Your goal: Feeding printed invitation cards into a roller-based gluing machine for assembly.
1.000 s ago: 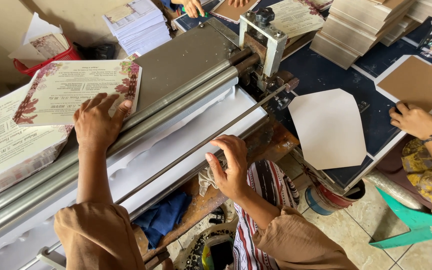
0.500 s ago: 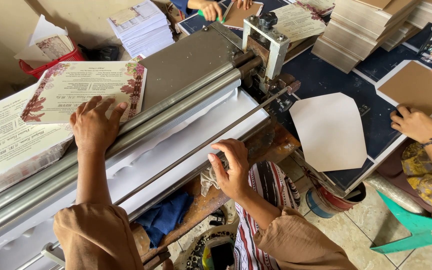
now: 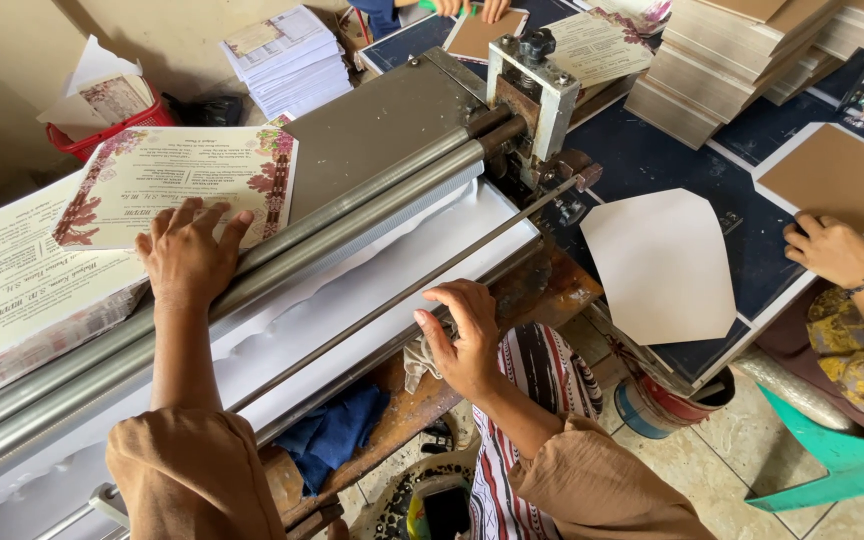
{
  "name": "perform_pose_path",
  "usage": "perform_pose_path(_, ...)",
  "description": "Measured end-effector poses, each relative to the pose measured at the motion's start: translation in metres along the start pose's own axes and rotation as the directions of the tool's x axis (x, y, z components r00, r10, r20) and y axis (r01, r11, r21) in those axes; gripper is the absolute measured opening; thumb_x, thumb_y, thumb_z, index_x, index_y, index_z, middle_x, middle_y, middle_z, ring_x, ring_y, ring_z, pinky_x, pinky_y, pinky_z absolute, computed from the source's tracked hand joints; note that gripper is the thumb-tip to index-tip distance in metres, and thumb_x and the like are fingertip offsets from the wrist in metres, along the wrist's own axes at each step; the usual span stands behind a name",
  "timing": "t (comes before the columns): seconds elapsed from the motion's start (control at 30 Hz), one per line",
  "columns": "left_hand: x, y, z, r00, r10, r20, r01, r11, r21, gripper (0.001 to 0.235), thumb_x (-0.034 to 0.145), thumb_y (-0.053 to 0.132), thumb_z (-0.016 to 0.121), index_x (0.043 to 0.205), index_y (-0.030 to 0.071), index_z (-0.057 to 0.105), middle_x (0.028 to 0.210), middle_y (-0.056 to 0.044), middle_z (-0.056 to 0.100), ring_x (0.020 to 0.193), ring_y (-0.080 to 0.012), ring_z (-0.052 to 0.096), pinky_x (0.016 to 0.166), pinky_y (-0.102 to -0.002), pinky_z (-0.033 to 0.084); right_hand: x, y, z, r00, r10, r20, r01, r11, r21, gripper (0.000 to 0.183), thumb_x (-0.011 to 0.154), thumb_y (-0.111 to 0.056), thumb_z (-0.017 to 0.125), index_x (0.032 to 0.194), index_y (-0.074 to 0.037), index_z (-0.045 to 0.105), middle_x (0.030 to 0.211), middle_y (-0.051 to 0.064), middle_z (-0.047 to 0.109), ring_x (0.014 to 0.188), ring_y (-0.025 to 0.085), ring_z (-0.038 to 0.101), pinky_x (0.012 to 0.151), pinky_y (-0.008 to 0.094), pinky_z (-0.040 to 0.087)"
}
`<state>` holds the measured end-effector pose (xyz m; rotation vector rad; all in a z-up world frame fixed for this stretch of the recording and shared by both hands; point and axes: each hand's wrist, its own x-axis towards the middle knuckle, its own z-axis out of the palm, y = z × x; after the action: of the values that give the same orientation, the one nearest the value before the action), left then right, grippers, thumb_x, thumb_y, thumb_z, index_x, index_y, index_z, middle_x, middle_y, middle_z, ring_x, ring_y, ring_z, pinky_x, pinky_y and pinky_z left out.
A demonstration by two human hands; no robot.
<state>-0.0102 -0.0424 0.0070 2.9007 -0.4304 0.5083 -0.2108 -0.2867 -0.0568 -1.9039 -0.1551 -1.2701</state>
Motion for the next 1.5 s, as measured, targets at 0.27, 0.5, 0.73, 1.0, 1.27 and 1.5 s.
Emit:
perform_pose_path(0.27, 0.0, -0.003, -0.001, 1.0, 0.009, 0.027, -0.009, 1.0, -0.003, 0.05, 0.101, 0.061, 0.039, 0.121, 0.022, 0.064, 0.129, -0.015, 0.057, 0.125, -0.0395, 0.044, 0.098, -0.063, 0.027, -0.002, 0.002, 0.001, 1.0, 0.004, 0.007, -0.004, 1.0, 0.006, 0.014, 0.086, -0.018, 0.065, 0.094, -0.006, 0.063, 0.083, 0.005, 0.06, 0.084, 0.025, 0.059, 0.081, 0.034, 0.04)
perform_pose_path(0.5, 0.0, -0.005, -0.001, 1.0, 0.023, 0.005, -0.023, 1.0, -0.014, 0.048, 0.1, 0.06, 0.042, 0.121, 0.022, 0.064, 0.129, -0.016, 0.056, 0.125, -0.0399, 0.044, 0.098, -0.062, 0.028, -0.004, 0.004, 0.002, 1.0, 0.006, 0.015, -0.006, 1.0, 0.005, 0.013, 0.087, -0.018, 0.065, 0.094, -0.007, 0.063, 0.081, 0.004, 0.06, 0.083, 0.025, 0.059, 0.08, 0.034, 0.041)
perform_pose_path(0.73, 0.001, -0.002, -0.01, 0.988, -0.132, 0.077, 0.134, 0.991, -0.018, 0.079, 0.085, 0.077, 0.02, 0.136, 0.021, 0.046, 0.15, -0.017, 0.026, 0.137, -0.0401, 0.014, 0.099, -0.069, -0.005, 0.001, -0.006, 0.001, 0.995, 0.007, 0.1, -0.002, 0.999, -0.05, 0.016, 0.092, -0.021, 0.054, 0.096, -0.006, 0.058, 0.089, 0.005, 0.06, 0.086, 0.021, 0.054, 0.081, 0.033, 0.04)
perform_pose_path(1.0, 0.0, 0.002, -0.018, 0.965, -0.182, 0.186, 0.189, 0.982, -0.017, 0.08, 0.082, 0.077, 0.017, 0.137, 0.025, 0.044, 0.148, -0.016, 0.029, 0.136, -0.0411, 0.016, 0.101, -0.069, -0.002, 0.013, 0.024, 0.031, 0.984, -0.126, 0.123, 0.149, 0.968, -0.201, 0.018, 0.087, -0.024, 0.063, 0.097, -0.01, 0.056, 0.091, 0.003, 0.062, 0.089, 0.02, 0.055, 0.082, 0.033, 0.035)
perform_pose_path(1.27, -0.005, 0.015, -0.025, 0.98, -0.056, 0.192, 0.04, 0.995, 0.086, 0.058, 0.093, 0.072, 0.024, 0.126, 0.036, 0.056, 0.136, -0.003, 0.05, 0.13, -0.0349, 0.034, 0.1, -0.065, 0.026, 0.038, 0.028, 0.055, 0.921, -0.35, 0.171, 0.386, 0.883, -0.266, 0.033, 0.076, -0.025, 0.072, 0.104, -0.012, 0.061, 0.099, 0.007, 0.053, 0.099, 0.031, 0.051, 0.082, 0.042, 0.037)
perform_pose_path(1.5, 0.004, -0.008, 0.016, 0.955, 0.104, 0.279, -0.057, 0.983, -0.174, 0.067, 0.091, 0.072, 0.015, 0.111, 0.032, 0.065, 0.12, 0.003, 0.062, 0.117, -0.0272, 0.054, 0.105, -0.056, 0.029, 0.043, 0.026, 0.065, 0.892, -0.398, 0.215, 0.45, 0.826, -0.339, 0.038, 0.064, -0.013, 0.079, 0.097, -0.012, 0.061, 0.105, 0.009, 0.05, 0.106, 0.033, 0.047, 0.082, 0.043, 0.035)
